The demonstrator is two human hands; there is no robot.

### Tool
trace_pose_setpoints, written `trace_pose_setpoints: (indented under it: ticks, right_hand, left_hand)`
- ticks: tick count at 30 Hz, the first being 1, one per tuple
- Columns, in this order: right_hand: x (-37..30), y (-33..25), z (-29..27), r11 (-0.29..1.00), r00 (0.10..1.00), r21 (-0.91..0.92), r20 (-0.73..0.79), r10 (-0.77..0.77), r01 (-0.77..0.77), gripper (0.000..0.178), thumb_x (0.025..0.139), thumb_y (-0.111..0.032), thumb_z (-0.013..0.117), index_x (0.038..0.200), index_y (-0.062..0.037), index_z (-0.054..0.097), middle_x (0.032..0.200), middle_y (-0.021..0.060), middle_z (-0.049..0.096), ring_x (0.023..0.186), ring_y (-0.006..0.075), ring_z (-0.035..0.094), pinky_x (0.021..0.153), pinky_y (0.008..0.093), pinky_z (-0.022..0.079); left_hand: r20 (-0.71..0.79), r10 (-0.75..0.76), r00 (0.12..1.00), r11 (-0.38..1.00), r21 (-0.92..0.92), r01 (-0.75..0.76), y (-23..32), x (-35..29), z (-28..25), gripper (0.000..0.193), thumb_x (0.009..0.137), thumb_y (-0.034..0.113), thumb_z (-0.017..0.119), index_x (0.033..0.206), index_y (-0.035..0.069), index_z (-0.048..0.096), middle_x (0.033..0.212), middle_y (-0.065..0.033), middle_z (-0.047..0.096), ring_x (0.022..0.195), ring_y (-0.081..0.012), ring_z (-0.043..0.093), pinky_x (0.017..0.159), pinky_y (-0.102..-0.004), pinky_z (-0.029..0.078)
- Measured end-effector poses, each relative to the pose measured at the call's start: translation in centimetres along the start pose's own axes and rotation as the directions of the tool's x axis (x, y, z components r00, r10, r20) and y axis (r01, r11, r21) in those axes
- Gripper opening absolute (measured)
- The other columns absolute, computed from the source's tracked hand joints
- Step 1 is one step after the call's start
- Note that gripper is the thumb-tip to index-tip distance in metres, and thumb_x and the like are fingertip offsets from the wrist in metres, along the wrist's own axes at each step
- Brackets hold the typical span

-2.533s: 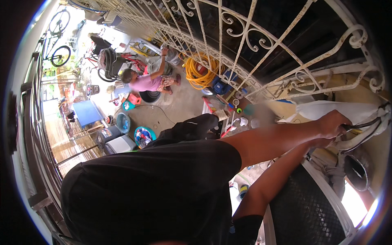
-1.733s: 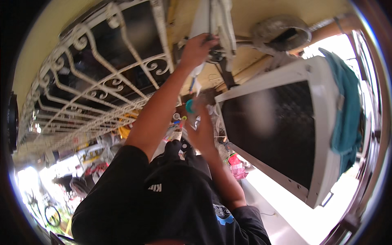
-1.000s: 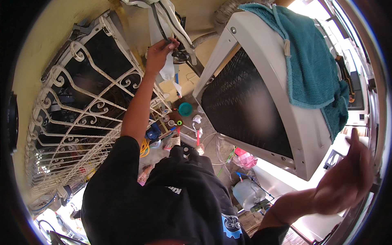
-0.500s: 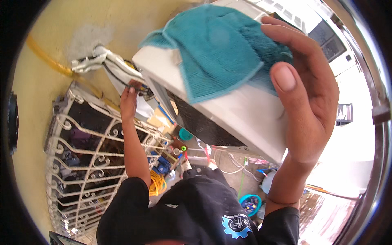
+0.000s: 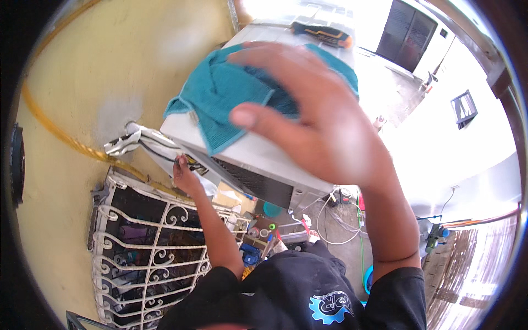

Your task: The person works on an outdoor air conditioner unit mounted on a wall. They use a wrench to tighten connections on the refrigerant lines, wipe the area with a cloth, and then remove the front grille to expose the fan and internal components.

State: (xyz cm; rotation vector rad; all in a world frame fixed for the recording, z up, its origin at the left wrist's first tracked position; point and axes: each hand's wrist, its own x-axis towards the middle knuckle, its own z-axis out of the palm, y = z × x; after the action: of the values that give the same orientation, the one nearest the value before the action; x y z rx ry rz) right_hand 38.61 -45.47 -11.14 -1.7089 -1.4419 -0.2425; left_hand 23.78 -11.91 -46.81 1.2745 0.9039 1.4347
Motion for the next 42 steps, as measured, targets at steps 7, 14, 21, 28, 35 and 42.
trace_pose_setpoints:
  ticks: [7,14,21,28,35,42]
  right_hand:
    - [-0.5,0.8,0.8,0.987,0.997,-0.137,0.013,-0.080,0.081,0.023,0.094,-0.015,0.067,0.114,-0.0040,0.067,0.114,0.0181,0.068,0.111,0.0384,0.062,0.102,0.0448,0.046]
    - [-1.2,0.5,0.4,0.999,0.992,-0.002,-0.117,-0.047,0.047,0.011,0.090,-0.011,0.064,0.092,-0.0007,0.062,0.086,0.0195,0.065,0.093,0.0418,0.064,0.086,0.0491,0.049]
    - [-2.1,1.5,2.1,0.979,0.938,-0.134,-0.292,-0.189,0.155,0.029,0.089,-0.022,0.067,0.110,-0.0021,0.065,0.095,0.0196,0.069,0.099,0.0415,0.068,0.094,0.0480,0.053]
    - [-1.5,0.8,0.3,0.987,0.979,-0.050,-0.130,-0.159,0.153,0.028,0.086,-0.024,0.070,0.099,0.0007,0.069,0.095,0.0167,0.068,0.092,0.0344,0.068,0.082,0.0425,0.055]
    - [-1.1,-1.6,-1.1,0.993,0.997,0.101,0.048,-0.069,0.063,0.041,0.090,-0.021,0.076,0.122,0.0007,0.065,0.111,0.0173,0.066,0.095,0.0301,0.066,0.078,0.0374,0.056]
    - [-1.0,-4.9,-0.6,0.987,0.989,-0.054,0.006,0.149,-0.148,0.041,0.087,-0.019,0.079,0.121,-0.0010,0.066,0.111,0.0154,0.068,0.096,0.0257,0.067,0.077,0.0353,0.055]
  left_hand:
    - [0.416,-0.020,0.909,0.995,-0.080,0.059,-0.2,3.0,-3.9,0.028,0.109,0.015,0.054,0.128,-0.003,0.064,0.121,-0.0129,0.070,0.111,-0.0209,0.066,0.106,-0.0340,0.049]
    - [0.304,0.013,0.953,0.998,0.059,-0.033,0.3,2.0,-2.8,0.022,0.108,0.013,0.057,0.119,-0.004,0.065,0.113,-0.0125,0.072,0.108,-0.0206,0.067,0.102,-0.0347,0.050]
    - [0.003,0.129,0.992,0.891,0.438,-0.117,-0.2,1.2,-0.7,0.029,0.102,0.020,0.061,0.111,-0.007,0.070,0.109,-0.0220,0.075,0.099,-0.0348,0.071,0.090,-0.0438,0.054]
    - [-0.217,0.299,0.929,0.722,0.688,-0.072,-1.9,1.9,1.9,0.038,0.098,0.031,0.060,0.098,-0.003,0.077,0.099,-0.0253,0.075,0.092,-0.0420,0.074,0.081,-0.0523,0.056]
    - [0.331,-0.082,0.940,0.965,-0.210,0.159,0.8,2.7,-1.8,0.033,0.102,0.000,0.060,0.135,-0.001,0.056,0.121,-0.0094,0.068,0.111,-0.0200,0.066,0.100,-0.0320,0.051]
    - [0.503,-0.085,0.860,0.975,-0.138,0.176,0.9,3.8,-4.3,0.032,0.102,-0.001,0.060,0.134,-0.002,0.059,0.116,-0.0089,0.071,0.112,-0.0225,0.069,0.107,-0.0350,0.050]
